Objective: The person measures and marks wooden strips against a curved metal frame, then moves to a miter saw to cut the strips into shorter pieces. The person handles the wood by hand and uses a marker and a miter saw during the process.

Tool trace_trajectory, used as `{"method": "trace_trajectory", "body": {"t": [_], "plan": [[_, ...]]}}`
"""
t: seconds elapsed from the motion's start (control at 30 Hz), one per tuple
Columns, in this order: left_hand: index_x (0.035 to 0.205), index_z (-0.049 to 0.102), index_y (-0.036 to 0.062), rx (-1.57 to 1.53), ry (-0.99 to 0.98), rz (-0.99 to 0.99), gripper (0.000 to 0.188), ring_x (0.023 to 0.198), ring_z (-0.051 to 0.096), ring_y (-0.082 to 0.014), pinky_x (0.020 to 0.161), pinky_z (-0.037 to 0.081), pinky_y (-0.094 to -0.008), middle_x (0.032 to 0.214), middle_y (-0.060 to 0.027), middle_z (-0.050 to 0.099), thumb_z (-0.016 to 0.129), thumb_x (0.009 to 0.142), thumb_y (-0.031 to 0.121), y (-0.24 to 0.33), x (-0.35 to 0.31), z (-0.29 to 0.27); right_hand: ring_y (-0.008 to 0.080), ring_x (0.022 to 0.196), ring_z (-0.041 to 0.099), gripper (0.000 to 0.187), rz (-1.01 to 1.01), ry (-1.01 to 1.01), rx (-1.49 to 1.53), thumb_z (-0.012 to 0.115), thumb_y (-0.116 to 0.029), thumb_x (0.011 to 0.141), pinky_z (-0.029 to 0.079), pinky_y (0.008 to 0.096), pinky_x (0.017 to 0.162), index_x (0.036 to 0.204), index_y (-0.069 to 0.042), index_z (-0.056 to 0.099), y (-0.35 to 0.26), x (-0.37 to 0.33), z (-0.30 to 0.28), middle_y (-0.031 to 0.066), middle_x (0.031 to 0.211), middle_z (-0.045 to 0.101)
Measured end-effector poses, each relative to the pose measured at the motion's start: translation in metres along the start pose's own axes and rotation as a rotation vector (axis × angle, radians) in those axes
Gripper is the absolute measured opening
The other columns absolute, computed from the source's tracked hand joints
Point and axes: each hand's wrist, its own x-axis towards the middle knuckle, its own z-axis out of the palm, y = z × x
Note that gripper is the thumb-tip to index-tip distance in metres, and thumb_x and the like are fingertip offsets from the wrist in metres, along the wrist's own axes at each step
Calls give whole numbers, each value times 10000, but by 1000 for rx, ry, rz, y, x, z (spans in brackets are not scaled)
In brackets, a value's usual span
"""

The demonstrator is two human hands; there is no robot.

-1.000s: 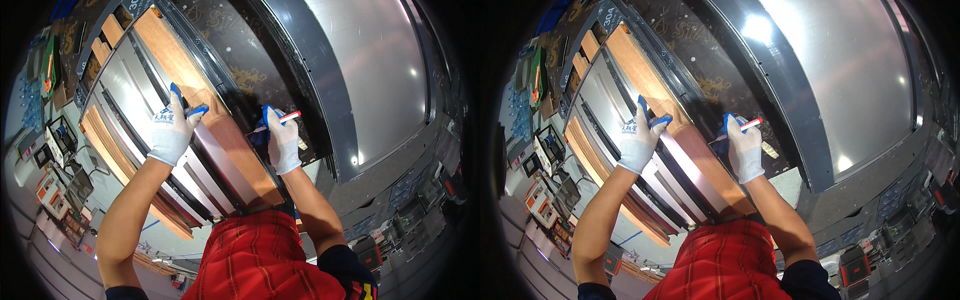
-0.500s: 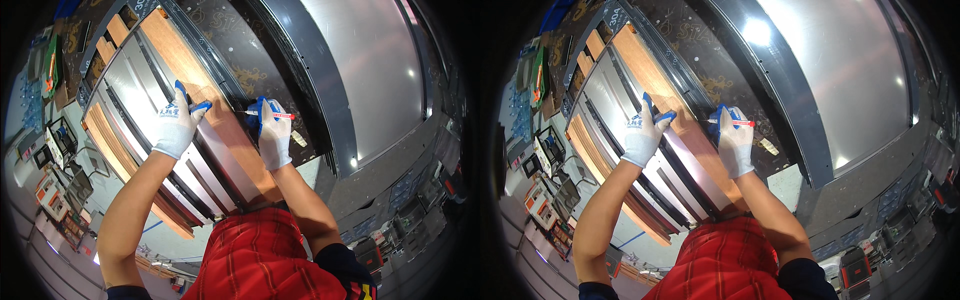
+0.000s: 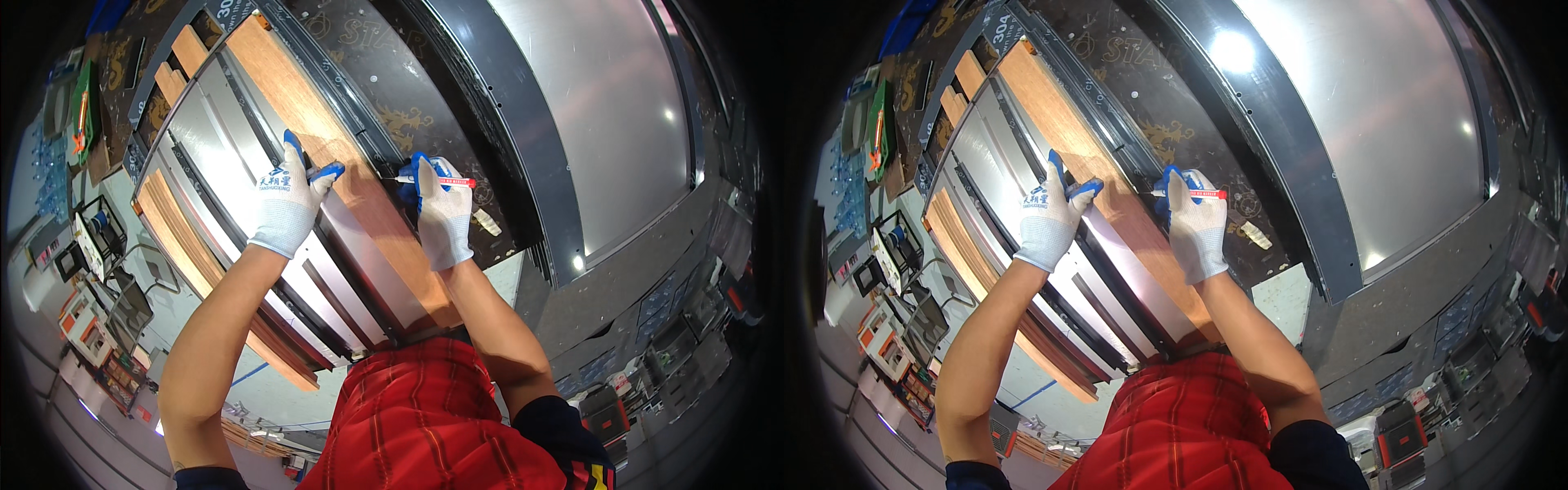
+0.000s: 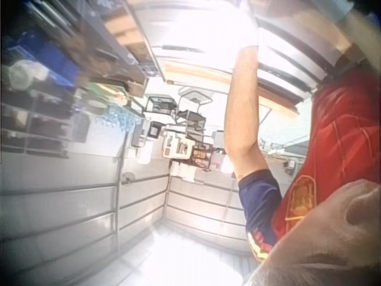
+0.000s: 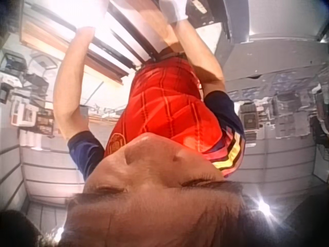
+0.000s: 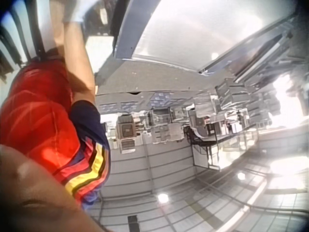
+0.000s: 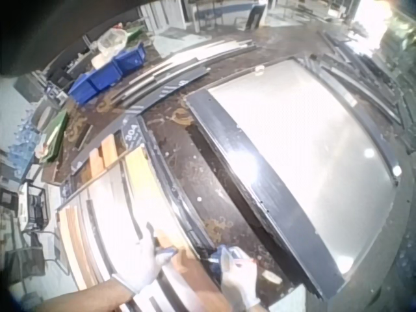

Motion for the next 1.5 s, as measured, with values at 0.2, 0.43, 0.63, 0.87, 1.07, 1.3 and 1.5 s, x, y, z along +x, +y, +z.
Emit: {"method": "trace_trajectory", "body": {"t": [0.2,0.43,0.63,0.87,1.07,1.3,1.5], "plan": [[1692,264,-108,-2,-3,-1,1112,940,823,-391,801,655,-451,1028,-265,797,731,1015,638,1,0,-1,65,775,573,338,-52,-2,-101,655,-352,1161,467,268,728,993,-63,710,5,3,-1,-13,877,685],[1694,256,-110,-14,-12,-1,1107,941,823,-381,801,656,-442,1041,-241,798,732,1020,628,1,1,-1,65,755,569,343,-72,-19,-99,656,-356,1155,454,266,705,1011,-52,720,8,5,-2,-11,867,690],[1697,243,-114,-10,-5,2,1112,964,826,-386,815,664,-435,1068,-264,795,732,1023,624,0,0,0,66,755,571,340,-76,-30,-124,658,-352,1154,454,265,703,1015,-49,726,8,7,-2,-3,874,696],[1699,237,-115,0,-10,6,1113,954,829,-380,806,667,-434,1075,-268,797,722,1028,630,1,0,-1,70,746,566,355,-72,-38,-100,665,-369,1151,446,269,697,1000,-54,726,5,6,-1,-11,855,680],[1697,241,-119,-10,-16,-9,1111,951,829,-379,809,665,-436,1069,-266,799,724,1028,625,3,0,-2,76,750,569,363,-75,-36,-111,671,-384,1148,449,274,695,999,-57,725,3,5,-2,-12,860,677],[1694,242,-121,-48,-30,-27,1103,977,823,-398,818,663,-446,1085,-292,792,741,1027,602,4,0,-3,95,764,604,360,-7,-7,-52,682,-384,1140,482,275,732,1009,-52,723,1,4,0,18,902,715],[1693,246,-121,-22,-16,-11,1097,956,827,-395,790,665,-439,1067,-287,795,745,1028,596,1,0,0,104,767,615,353,58,-4,-15,683,-388,1138,493,280,735,1045,-52,735,-4,3,1,24,916,724]]}}
